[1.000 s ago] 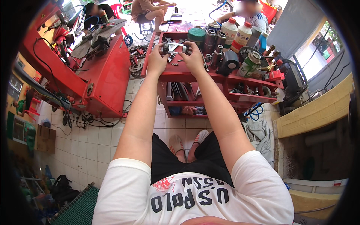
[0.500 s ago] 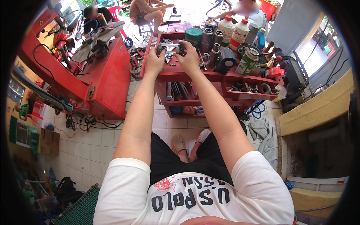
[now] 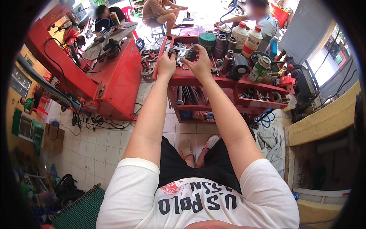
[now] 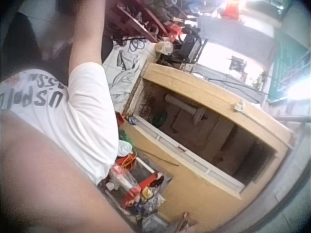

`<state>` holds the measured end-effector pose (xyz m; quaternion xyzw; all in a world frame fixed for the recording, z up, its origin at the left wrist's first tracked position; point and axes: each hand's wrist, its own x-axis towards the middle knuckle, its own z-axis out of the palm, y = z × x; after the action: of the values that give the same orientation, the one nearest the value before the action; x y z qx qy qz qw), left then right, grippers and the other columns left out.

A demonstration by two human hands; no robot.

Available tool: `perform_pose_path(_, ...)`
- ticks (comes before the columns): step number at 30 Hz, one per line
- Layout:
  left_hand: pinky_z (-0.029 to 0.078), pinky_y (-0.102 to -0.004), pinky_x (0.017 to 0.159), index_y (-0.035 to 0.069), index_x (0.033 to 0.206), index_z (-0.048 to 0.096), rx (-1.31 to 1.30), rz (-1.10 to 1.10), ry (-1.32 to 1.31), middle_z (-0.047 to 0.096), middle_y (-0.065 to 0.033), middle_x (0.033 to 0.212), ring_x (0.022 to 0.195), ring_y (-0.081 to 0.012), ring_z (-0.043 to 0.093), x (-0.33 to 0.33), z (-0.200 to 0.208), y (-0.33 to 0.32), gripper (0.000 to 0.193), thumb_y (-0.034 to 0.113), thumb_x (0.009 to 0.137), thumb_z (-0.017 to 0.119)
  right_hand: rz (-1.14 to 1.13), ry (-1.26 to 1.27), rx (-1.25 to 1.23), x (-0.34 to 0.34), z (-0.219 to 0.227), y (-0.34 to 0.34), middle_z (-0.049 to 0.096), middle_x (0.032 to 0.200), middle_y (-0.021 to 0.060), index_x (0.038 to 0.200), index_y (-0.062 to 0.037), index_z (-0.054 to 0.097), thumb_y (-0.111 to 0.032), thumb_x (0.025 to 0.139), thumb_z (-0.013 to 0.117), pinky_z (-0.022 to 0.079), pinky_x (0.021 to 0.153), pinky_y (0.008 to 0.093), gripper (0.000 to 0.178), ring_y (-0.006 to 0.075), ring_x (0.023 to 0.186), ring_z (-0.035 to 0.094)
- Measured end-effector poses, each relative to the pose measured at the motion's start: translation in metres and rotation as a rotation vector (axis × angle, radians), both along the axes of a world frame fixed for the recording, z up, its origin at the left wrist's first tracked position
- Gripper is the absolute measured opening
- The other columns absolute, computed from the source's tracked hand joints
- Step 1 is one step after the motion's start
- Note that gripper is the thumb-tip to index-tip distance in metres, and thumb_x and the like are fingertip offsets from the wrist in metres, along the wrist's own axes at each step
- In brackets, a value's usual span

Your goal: The person sits at a red tool cart and assembles small mechanical components by hand. They pick up a metal housing, insert a cylindrical part, and fit a small ring into place, then set the assembled unit down on the cart.

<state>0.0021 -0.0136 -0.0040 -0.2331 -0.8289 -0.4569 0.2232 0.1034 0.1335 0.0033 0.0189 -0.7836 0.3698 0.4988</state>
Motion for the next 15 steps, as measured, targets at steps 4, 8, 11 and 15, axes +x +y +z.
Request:
perform_pose_path(4,0.052,-0.0532,0.086,-0.002,0.112,0.070,0.034,-0.009,-0.048,0.074,-0.0289,0.100,0.098,-0.0480,0.071,0.002,0.001,0.000,0.042,0.038,0.104,0.063,0.026,-0.058,-0.031,-0.001,-0.001,-0.001,0.070,0.117,0.0186,0.135,-0.0023,0.053,-0.037,0.075,0.098,0.057,0.091,0.0410,0.082,0.0307,0.107,0.071)
perform_pose_path(8,0.053,-0.0510,0.083,-0.002,0.112,0.070,0.056,-0.017,-0.070,0.074,-0.0273,0.098,0.095,-0.0448,0.073,0.007,0.005,-0.003,0.040,0.037,0.104,0.064,0.082,-0.285,-0.152,0.002,0.004,-0.001,0.071,0.118,0.0251,0.136,0.0007,0.051,-0.045,0.075,0.096,0.057,0.094,0.0462,0.088,0.0389,0.108,0.073)
perform_pose_path(11,0.054,-0.0476,0.079,-0.002,0.114,0.070,0.107,-0.081,-0.167,0.075,-0.0255,0.097,0.091,-0.0410,0.074,0.018,0.014,-0.001,0.037,0.033,0.104,0.065,0.098,-0.314,-0.161,0.005,0.004,0.002,0.073,0.113,0.0253,0.137,-0.0007,0.051,-0.047,0.074,0.096,0.057,0.092,0.0464,0.091,0.0393,0.107,0.074)
perform_pose_path(15,0.055,-0.0493,0.081,-0.001,0.116,0.071,0.180,-0.065,-0.013,0.076,-0.0244,0.096,0.094,-0.0429,0.074,-0.005,-0.003,-0.005,0.030,0.026,0.103,0.066,0.118,-0.331,-0.094,0.007,0.008,-0.005,0.073,0.114,0.0252,0.138,-0.0025,0.051,-0.046,0.071,0.098,0.057,0.092,0.0468,0.092,0.0405,0.109,0.073)
